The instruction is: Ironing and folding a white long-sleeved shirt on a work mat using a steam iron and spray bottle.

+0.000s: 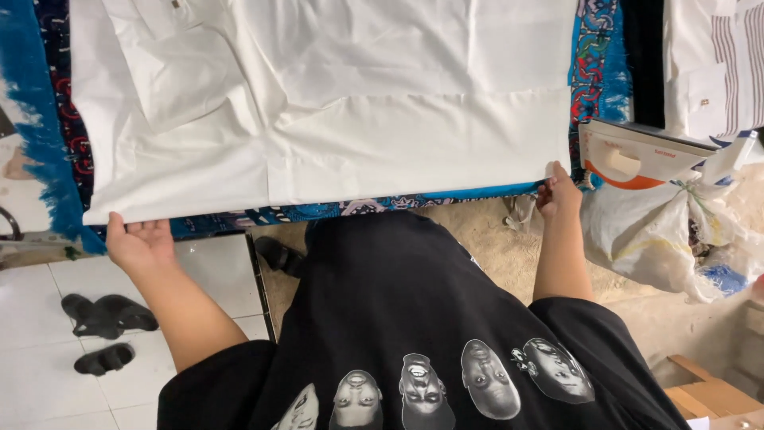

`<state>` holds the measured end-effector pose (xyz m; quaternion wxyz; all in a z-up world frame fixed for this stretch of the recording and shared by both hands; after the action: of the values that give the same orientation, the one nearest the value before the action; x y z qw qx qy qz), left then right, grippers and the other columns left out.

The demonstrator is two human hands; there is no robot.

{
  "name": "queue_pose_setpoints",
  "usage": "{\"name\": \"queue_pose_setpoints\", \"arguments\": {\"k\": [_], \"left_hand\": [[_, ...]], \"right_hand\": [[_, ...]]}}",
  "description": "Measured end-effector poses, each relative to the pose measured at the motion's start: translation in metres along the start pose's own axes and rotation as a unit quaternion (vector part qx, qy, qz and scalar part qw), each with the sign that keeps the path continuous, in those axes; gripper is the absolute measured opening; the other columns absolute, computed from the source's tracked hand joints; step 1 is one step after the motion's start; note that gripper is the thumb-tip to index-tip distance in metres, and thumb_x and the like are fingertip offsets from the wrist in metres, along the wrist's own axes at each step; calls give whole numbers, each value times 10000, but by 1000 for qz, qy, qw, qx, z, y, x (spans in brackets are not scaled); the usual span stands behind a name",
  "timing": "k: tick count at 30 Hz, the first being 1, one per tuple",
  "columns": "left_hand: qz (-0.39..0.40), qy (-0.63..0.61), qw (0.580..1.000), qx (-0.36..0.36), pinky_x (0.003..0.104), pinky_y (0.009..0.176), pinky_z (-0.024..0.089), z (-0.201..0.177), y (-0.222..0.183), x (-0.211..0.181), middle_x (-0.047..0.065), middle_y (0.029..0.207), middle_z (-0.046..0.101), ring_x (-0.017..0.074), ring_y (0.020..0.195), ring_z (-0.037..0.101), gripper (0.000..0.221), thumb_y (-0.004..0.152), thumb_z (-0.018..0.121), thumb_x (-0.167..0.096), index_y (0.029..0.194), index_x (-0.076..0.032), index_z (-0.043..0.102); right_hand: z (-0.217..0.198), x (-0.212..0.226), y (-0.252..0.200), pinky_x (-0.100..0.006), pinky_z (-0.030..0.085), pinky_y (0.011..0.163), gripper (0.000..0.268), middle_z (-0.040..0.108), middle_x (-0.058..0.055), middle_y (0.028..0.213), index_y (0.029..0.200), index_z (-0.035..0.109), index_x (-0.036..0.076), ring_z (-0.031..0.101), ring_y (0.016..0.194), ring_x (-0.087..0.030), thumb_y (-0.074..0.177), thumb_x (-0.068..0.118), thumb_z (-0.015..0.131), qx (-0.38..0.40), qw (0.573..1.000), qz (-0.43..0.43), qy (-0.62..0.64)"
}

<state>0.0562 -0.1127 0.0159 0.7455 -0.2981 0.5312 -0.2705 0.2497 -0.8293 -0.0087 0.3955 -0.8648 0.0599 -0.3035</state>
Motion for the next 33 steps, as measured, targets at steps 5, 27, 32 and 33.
{"name": "queue_pose_setpoints", "arguments": {"k": [5,27,32,33], "left_hand": [[-7,-77,993,87,372,939,647,9,-15,19,194,1258,741,307,1145,732,461,871,718,-141,1287,53,677],[-98,-61,974,193,561,1133,502,145,12,-35,260,1449,613,427,1352,582,587,1011,455,-322,1452,55,541],[-83,-179,962,191,687,1098,491,238,50,-47,342,1363,602,521,1273,580,535,1080,356,-279,1434,86,521],[-64,-201,955,210,696,1078,516,260,50,-52,350,1303,619,520,1231,604,525,1096,331,-272,1416,96,524]], "right_hand": [[-11,1,33,-220,453,567,166,572,48,733,962,638,162,549,609,-101,897,230,775,96,988,50,110],[72,113,-48,-634,467,1149,477,587,-353,1478,1510,478,-127,569,1363,-486,1051,1,459,363,801,-3,476],[141,213,-25,-683,438,1211,443,594,-425,1436,1444,506,-181,573,1349,-551,1065,12,383,390,761,-38,518],[153,238,-41,-684,413,1280,461,576,-453,1443,1442,506,-212,539,1401,-577,1078,19,345,420,727,-60,540]]}}
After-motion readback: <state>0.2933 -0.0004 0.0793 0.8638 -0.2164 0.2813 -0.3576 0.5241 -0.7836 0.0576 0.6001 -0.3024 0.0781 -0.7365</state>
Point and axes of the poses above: each hand's wrist, its own y-axis towards the middle knuckle, its own z-axis out of the palm, x = y × z, the point moved 2 cm from there along y, towards the middle knuckle
